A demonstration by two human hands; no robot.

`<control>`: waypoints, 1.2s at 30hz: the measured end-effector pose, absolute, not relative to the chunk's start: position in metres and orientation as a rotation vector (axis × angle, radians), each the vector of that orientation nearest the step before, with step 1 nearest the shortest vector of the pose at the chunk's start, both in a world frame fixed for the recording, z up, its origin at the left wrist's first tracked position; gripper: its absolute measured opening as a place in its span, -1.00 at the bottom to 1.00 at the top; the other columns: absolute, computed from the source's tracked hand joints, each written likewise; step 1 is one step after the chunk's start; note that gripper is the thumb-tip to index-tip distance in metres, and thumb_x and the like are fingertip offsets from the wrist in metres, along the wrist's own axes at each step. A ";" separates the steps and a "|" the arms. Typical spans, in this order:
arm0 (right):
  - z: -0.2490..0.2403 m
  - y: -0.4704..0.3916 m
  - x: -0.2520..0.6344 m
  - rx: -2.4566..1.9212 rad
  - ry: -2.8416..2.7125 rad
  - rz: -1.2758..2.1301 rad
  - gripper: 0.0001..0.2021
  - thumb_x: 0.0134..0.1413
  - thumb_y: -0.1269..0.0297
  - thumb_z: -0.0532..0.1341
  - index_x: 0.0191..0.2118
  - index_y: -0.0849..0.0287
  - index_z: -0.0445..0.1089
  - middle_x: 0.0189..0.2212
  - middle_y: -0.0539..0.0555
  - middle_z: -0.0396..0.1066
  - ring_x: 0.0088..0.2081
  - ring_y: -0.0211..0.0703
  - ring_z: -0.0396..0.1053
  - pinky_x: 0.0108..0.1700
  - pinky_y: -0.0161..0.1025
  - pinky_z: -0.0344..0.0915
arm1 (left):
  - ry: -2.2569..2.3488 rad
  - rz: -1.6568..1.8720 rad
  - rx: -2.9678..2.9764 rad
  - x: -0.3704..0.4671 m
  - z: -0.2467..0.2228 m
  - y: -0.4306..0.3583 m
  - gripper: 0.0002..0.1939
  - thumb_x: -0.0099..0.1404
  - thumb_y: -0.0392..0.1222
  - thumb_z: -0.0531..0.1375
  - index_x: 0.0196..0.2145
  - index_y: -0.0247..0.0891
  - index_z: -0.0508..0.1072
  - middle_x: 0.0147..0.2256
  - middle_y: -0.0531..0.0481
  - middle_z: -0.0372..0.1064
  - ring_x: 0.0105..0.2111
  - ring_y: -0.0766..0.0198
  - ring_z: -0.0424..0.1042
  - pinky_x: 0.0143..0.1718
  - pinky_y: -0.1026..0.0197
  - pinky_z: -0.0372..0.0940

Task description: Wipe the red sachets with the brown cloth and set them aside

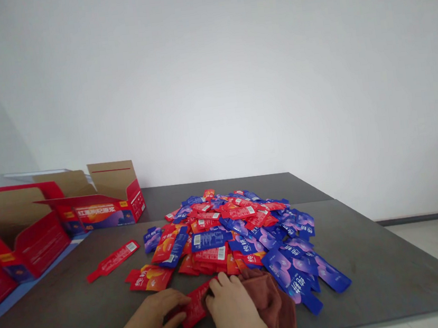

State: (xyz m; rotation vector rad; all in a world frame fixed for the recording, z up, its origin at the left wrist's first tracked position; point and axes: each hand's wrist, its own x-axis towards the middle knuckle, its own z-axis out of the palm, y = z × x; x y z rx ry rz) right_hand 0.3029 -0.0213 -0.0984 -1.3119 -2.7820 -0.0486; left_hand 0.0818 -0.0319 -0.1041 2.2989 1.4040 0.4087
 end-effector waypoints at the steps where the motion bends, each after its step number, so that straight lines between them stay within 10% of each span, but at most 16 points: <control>1: -0.100 -0.018 0.311 -1.371 -2.710 -0.069 -0.81 0.22 0.40 0.15 -0.12 0.11 0.49 -0.13 0.12 0.43 -0.06 0.03 0.28 -0.08 -0.04 0.22 | 1.421 0.342 2.335 0.087 -0.097 -0.028 -0.79 0.32 -0.23 0.13 -0.14 -0.15 0.52 -0.18 -0.02 0.51 -0.16 0.13 0.47 -0.07 0.14 0.32; 9: -0.104 -0.011 0.330 -1.616 -2.458 -0.039 -0.67 0.21 0.48 0.10 0.02 0.10 0.45 0.00 0.12 0.43 0.01 0.05 0.28 0.02 -0.01 0.20 | 1.339 0.328 2.260 0.145 -0.092 0.010 -0.12 -0.20 -0.26 0.47 0.13 -0.15 0.37 0.11 -0.15 0.33 0.09 -0.11 0.32 0.11 -0.02 0.21; 15: -0.103 -0.018 0.324 -1.536 -2.476 -0.010 -0.66 0.17 0.49 0.10 -0.01 0.06 0.46 -0.04 0.10 0.43 -0.02 0.03 0.28 -0.01 -0.02 0.21 | 1.498 0.653 2.006 0.134 -0.106 0.028 -0.81 0.19 -0.20 0.12 -0.21 -0.18 0.37 -0.23 0.00 0.44 -0.13 0.09 0.44 -0.03 0.08 0.29; 26: -0.112 -0.022 0.332 -1.423 -2.550 -0.062 -0.73 0.21 0.45 0.10 -0.09 0.07 0.48 -0.11 0.14 0.41 -0.02 0.02 0.26 -0.04 -0.06 0.22 | 1.664 0.845 1.454 0.081 -0.153 -0.028 -0.52 0.20 -0.02 0.04 0.03 -0.20 0.05 -0.23 -0.07 0.37 -0.39 0.10 0.50 -0.51 0.11 0.45; 31: -0.108 -0.032 0.314 -1.307 -2.777 0.029 -0.78 0.23 0.42 0.13 -0.16 0.08 0.51 -0.15 0.12 0.44 -0.07 0.02 0.30 -0.10 -0.04 0.27 | 1.787 0.613 2.157 0.071 -0.130 -0.050 -0.50 0.10 -0.27 0.26 0.02 -0.07 0.38 0.12 -0.10 0.32 0.11 -0.07 0.35 0.13 -0.13 0.28; 36: -0.096 -0.032 0.303 -1.492 -2.803 0.020 -0.75 0.25 0.46 0.09 -0.12 0.19 0.51 -0.12 0.20 0.43 -0.02 0.11 0.30 -0.05 0.07 0.29 | 1.544 0.480 2.427 0.086 -0.133 -0.037 -0.54 0.23 -0.20 0.30 0.09 -0.01 0.43 0.13 -0.05 0.37 0.13 -0.02 0.34 0.18 -0.15 0.25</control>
